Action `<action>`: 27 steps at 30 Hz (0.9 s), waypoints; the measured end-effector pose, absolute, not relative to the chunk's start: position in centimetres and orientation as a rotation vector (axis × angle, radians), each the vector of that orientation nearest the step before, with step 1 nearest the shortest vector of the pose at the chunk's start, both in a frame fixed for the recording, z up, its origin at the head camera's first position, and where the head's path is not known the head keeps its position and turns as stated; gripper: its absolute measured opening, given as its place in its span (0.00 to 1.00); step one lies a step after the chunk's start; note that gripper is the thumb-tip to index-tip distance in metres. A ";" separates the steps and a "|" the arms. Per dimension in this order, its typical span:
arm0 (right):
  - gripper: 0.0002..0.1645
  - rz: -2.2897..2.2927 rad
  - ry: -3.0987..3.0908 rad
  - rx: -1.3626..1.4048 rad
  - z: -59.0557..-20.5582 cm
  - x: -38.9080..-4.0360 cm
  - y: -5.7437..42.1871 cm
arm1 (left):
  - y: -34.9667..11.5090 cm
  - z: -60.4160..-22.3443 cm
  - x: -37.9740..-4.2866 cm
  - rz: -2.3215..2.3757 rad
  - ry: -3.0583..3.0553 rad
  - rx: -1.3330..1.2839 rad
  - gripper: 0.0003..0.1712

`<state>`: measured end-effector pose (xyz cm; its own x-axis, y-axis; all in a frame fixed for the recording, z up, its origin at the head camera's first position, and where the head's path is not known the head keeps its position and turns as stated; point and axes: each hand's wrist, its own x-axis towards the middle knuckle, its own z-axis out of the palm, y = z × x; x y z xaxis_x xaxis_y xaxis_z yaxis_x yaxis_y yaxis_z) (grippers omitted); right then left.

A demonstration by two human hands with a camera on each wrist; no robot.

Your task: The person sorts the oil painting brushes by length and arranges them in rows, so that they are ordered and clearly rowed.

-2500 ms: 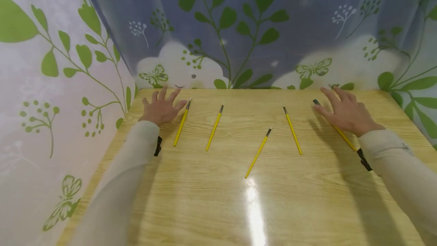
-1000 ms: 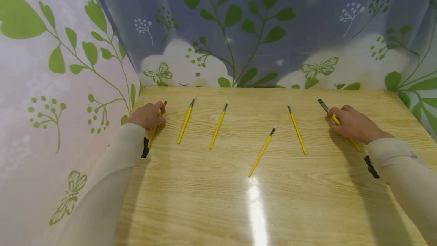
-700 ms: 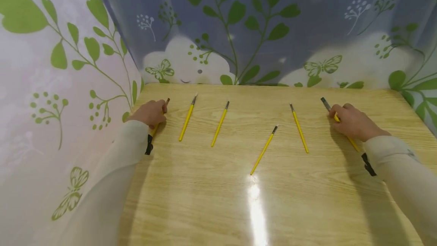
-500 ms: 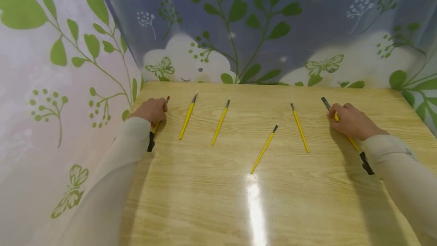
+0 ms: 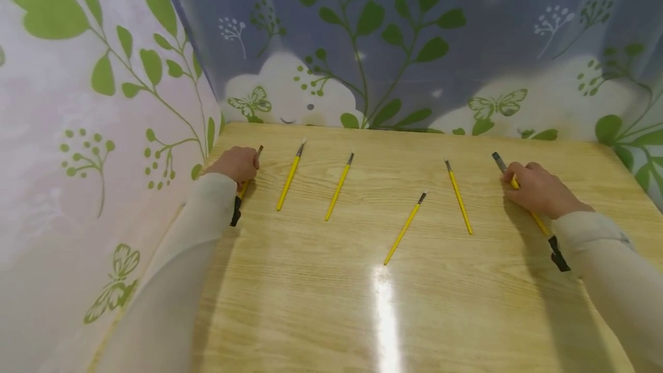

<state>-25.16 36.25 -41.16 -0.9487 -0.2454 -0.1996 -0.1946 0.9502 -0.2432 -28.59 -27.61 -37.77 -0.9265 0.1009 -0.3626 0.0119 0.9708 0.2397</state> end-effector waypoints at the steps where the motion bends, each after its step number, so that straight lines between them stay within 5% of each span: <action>1: 0.20 -0.330 2.875 -0.327 -41.2 -25.1 36.2 | -27.5 -37.7 -28.5 0.321 2.744 0.079 0.13; 27: 0.26 -0.592 2.861 -0.285 -39.5 -25.0 28.7 | -26.8 -37.1 -27.7 0.231 2.761 0.081 0.19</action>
